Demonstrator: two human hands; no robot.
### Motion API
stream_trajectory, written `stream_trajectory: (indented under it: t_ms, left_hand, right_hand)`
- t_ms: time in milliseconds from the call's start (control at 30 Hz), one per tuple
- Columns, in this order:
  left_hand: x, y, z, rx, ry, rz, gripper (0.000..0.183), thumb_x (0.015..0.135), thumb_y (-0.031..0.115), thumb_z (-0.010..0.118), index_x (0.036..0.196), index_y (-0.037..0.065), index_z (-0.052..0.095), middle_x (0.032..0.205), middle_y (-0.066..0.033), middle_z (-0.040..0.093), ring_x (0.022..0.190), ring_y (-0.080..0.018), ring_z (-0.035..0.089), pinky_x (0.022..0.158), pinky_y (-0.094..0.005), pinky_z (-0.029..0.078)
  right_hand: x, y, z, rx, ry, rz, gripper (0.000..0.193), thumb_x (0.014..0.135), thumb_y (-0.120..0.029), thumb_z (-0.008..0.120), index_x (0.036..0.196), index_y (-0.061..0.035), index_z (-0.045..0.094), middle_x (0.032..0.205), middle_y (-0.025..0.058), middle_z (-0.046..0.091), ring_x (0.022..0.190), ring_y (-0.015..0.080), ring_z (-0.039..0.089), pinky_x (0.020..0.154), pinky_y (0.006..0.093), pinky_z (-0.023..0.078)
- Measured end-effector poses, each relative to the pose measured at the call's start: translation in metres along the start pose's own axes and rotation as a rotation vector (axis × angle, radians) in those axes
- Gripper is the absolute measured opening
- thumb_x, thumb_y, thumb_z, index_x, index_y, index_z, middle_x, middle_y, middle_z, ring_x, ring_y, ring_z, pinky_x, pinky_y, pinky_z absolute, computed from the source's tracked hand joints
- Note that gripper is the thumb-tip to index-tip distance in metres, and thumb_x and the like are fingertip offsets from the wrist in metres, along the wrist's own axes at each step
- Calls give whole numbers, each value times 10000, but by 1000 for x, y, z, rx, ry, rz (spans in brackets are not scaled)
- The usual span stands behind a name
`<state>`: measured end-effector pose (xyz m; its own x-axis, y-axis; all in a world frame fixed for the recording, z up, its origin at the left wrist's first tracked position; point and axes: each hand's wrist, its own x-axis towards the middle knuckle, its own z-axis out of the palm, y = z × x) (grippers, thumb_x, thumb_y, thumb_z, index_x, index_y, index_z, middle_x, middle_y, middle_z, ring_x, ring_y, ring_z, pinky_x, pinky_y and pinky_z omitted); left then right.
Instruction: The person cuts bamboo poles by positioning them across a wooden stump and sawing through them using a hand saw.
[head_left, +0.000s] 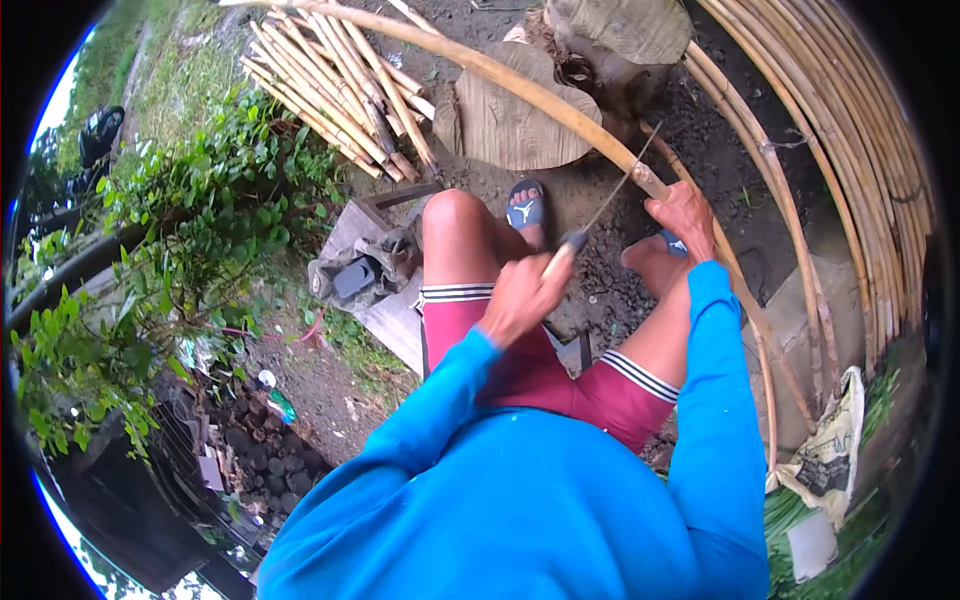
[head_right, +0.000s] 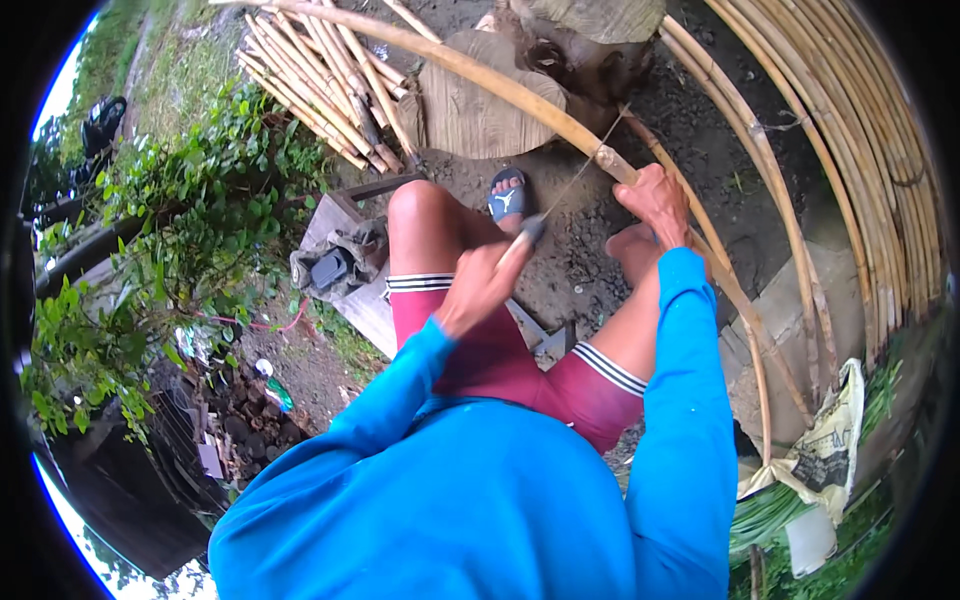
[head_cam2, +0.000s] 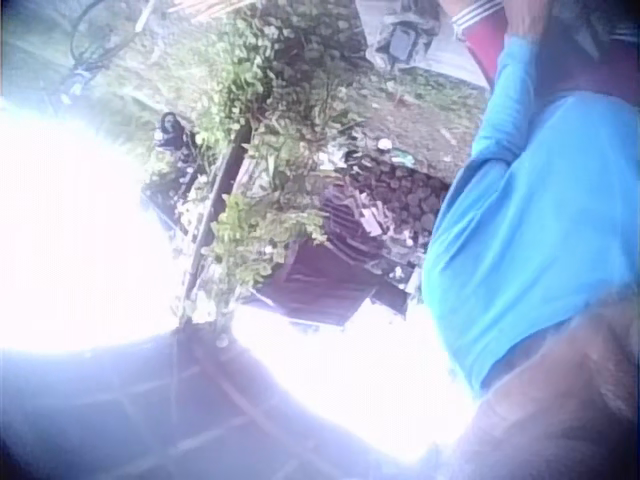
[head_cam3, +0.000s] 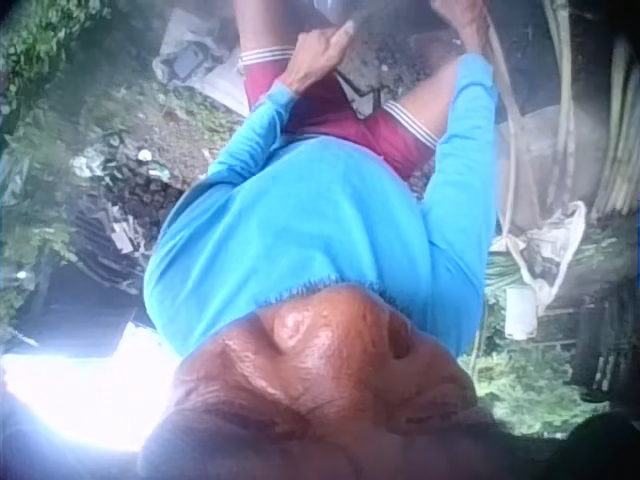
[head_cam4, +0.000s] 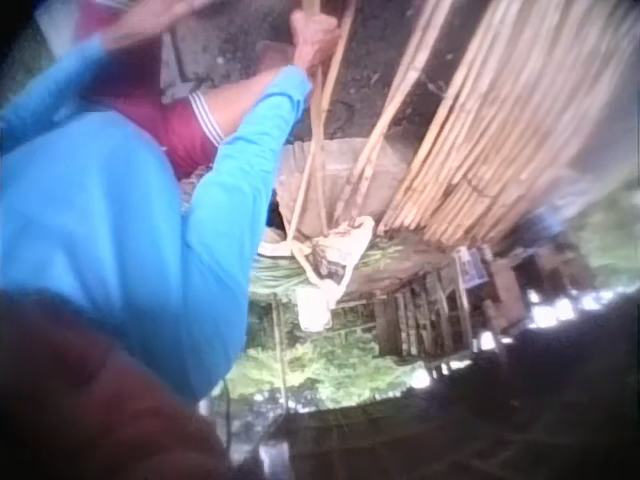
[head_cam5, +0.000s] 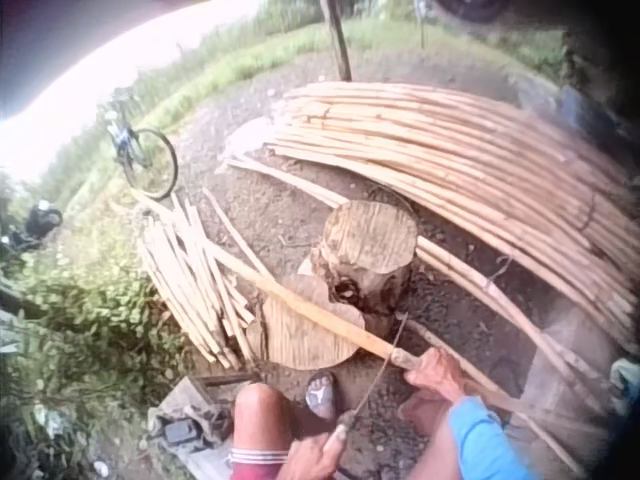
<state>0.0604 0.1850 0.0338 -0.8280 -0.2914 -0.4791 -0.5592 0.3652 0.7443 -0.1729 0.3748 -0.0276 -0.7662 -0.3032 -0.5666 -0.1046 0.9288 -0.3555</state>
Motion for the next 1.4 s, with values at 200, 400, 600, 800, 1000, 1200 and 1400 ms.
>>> stream_trajectory:
  t_ms: [200, 400, 600, 800, 1000, 1200, 1400]
  left_hand:
    - [47, 26, 9, 69, 78, -130, 657, 1029, 566, 467, 833, -4, 729, 731, -289, 675, 776, -492, 702, 744, -558, 544]
    - [-18, -7, -4, -46, 40, 2, 590, 1036, 489, 508, 811, -13, 720, 727, -305, 661, 786, -506, 688, 767, -560, 540]
    - [46, 18, 14, 166, 144, 124, 544, 1039, 448, 539, 830, -26, 704, 744, -309, 663, 779, -505, 686, 750, -554, 542]
    - [-9, 15, -4, -46, -5, -79, 573, 1043, 467, 502, 836, -32, 692, 709, -301, 635, 738, -493, 678, 716, -573, 508]
    - [9, 23, -1, 17, 48, -18, 625, 1030, 513, 490, 792, -29, 690, 714, -302, 648, 762, -498, 684, 727, -574, 516]
    - [28, 31, 2, 3, 62, -114, 630, 1032, 527, 493, 813, -19, 716, 724, -281, 670, 790, -497, 700, 757, -550, 539]
    - [-1, 9, 4, -75, 23, 19, 586, 1033, 481, 510, 836, -32, 712, 695, -291, 650, 748, -485, 700, 726, -571, 524]
  right_hand:
    - [3, -30, 5, 4, 1, -25, 386, 767, -356, 689, 997, -64, 792, 1005, 276, 738, 1002, 467, 706, 905, 519, 553]
    - [-4, -17, -1, -44, 71, 25, 398, 767, -361, 693, 1016, -67, 791, 1022, 274, 738, 1014, 472, 701, 917, 518, 552]
    - [-5, -29, 2, -14, 124, -39, 367, 775, -344, 672, 997, -76, 788, 1007, 277, 732, 991, 484, 694, 900, 535, 548]
    - [-3, -6, -10, 40, 53, -24, 371, 770, -364, 683, 946, -50, 774, 962, 267, 736, 960, 453, 712, 863, 520, 546]
    - [10, 7, 9, 27, -100, -79, 395, 773, -378, 692, 964, -43, 777, 931, 261, 737, 943, 418, 732, 826, 488, 553]
    - [11, -15, 9, 7, -69, -56, 400, 756, -373, 709, 964, -38, 777, 970, 275, 737, 958, 434, 723, 835, 500, 550]
    - [23, 10, -11, 45, -74, -67, 420, 747, -368, 712, 947, -2, 765, 920, 278, 738, 919, 445, 721, 824, 498, 558]
